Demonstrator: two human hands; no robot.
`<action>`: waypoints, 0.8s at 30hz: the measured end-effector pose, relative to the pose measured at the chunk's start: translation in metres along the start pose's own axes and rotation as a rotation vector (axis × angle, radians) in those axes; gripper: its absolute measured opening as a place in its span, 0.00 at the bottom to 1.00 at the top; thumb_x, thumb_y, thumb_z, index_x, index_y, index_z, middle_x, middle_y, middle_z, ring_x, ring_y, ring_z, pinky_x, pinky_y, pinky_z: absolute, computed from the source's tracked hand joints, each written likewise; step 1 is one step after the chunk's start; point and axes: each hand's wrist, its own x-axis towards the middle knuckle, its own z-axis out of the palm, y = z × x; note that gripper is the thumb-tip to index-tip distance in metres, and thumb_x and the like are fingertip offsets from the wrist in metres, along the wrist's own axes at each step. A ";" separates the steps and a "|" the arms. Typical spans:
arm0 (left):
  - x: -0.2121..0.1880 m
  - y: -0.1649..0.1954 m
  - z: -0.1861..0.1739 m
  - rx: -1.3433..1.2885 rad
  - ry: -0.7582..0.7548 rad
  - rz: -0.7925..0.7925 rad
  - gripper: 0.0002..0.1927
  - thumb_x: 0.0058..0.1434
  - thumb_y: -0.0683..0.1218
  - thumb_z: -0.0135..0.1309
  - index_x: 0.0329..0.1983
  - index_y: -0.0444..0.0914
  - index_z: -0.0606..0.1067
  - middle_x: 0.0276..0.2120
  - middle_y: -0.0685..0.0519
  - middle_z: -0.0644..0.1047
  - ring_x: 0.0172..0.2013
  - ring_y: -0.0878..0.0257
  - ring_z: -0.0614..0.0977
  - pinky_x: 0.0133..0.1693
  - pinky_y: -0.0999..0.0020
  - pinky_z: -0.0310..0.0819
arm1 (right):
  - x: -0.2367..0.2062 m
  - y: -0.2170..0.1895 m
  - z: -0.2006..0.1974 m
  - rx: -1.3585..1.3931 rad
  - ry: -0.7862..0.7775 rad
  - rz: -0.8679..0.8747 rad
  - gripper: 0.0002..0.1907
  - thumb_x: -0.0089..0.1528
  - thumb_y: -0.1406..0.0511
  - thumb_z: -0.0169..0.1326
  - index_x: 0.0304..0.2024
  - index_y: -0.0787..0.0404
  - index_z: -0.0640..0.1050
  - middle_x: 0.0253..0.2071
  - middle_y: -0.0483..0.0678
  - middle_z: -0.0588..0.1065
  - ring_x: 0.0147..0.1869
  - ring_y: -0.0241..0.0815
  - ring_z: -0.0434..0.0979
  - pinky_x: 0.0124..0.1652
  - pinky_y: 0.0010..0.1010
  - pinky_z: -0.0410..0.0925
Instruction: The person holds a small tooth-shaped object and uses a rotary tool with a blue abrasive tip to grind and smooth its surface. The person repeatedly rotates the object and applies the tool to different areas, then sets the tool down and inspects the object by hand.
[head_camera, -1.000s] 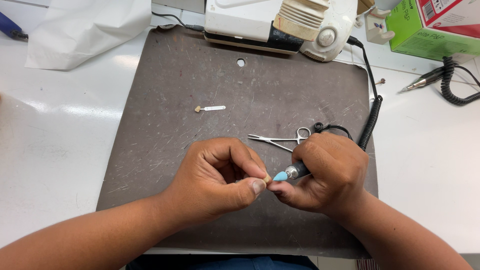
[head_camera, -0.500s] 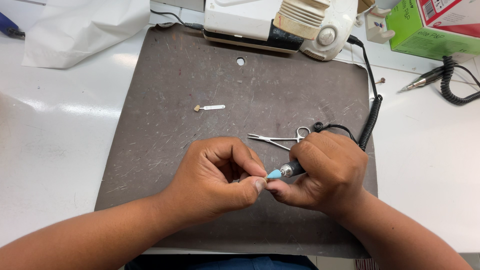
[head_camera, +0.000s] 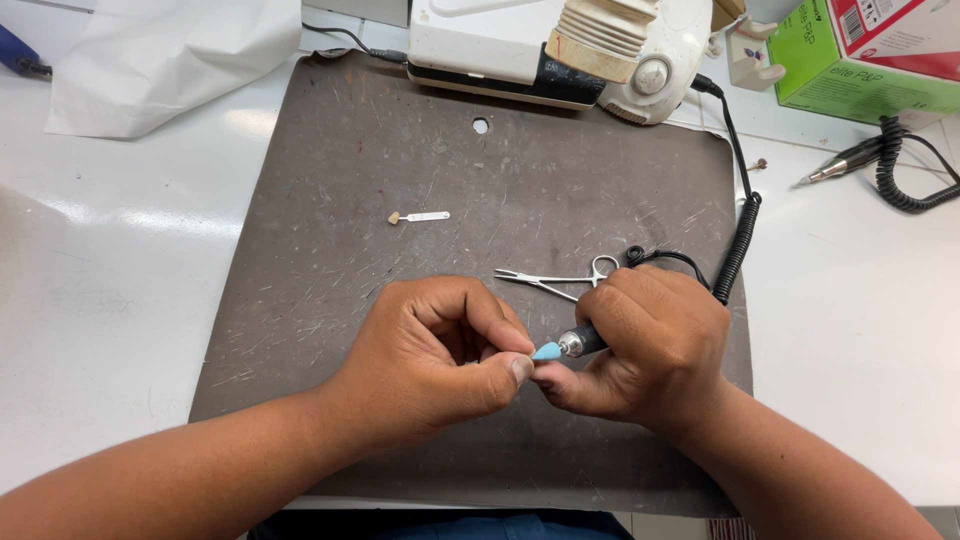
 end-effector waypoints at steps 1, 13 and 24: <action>0.000 0.000 0.000 -0.003 0.002 -0.001 0.03 0.59 0.35 0.60 0.34 0.34 0.77 0.33 0.48 0.82 0.30 0.71 0.82 0.31 0.76 0.78 | 0.000 0.000 0.000 0.000 0.001 0.001 0.33 0.62 0.38 0.50 0.19 0.56 0.68 0.14 0.42 0.59 0.18 0.37 0.61 0.21 0.32 0.54; 0.001 0.002 -0.002 -0.012 0.001 -0.003 0.03 0.59 0.36 0.60 0.35 0.34 0.77 0.34 0.48 0.82 0.31 0.70 0.82 0.32 0.75 0.79 | 0.002 0.000 0.000 -0.005 -0.001 0.000 0.33 0.62 0.38 0.50 0.18 0.57 0.68 0.14 0.42 0.59 0.17 0.38 0.61 0.21 0.32 0.54; 0.002 0.001 -0.003 -0.028 -0.009 0.024 0.03 0.60 0.36 0.60 0.36 0.34 0.77 0.34 0.49 0.82 0.33 0.70 0.83 0.34 0.75 0.81 | 0.003 0.001 0.001 -0.006 0.003 0.004 0.34 0.62 0.38 0.50 0.19 0.57 0.68 0.15 0.43 0.60 0.18 0.38 0.61 0.21 0.33 0.54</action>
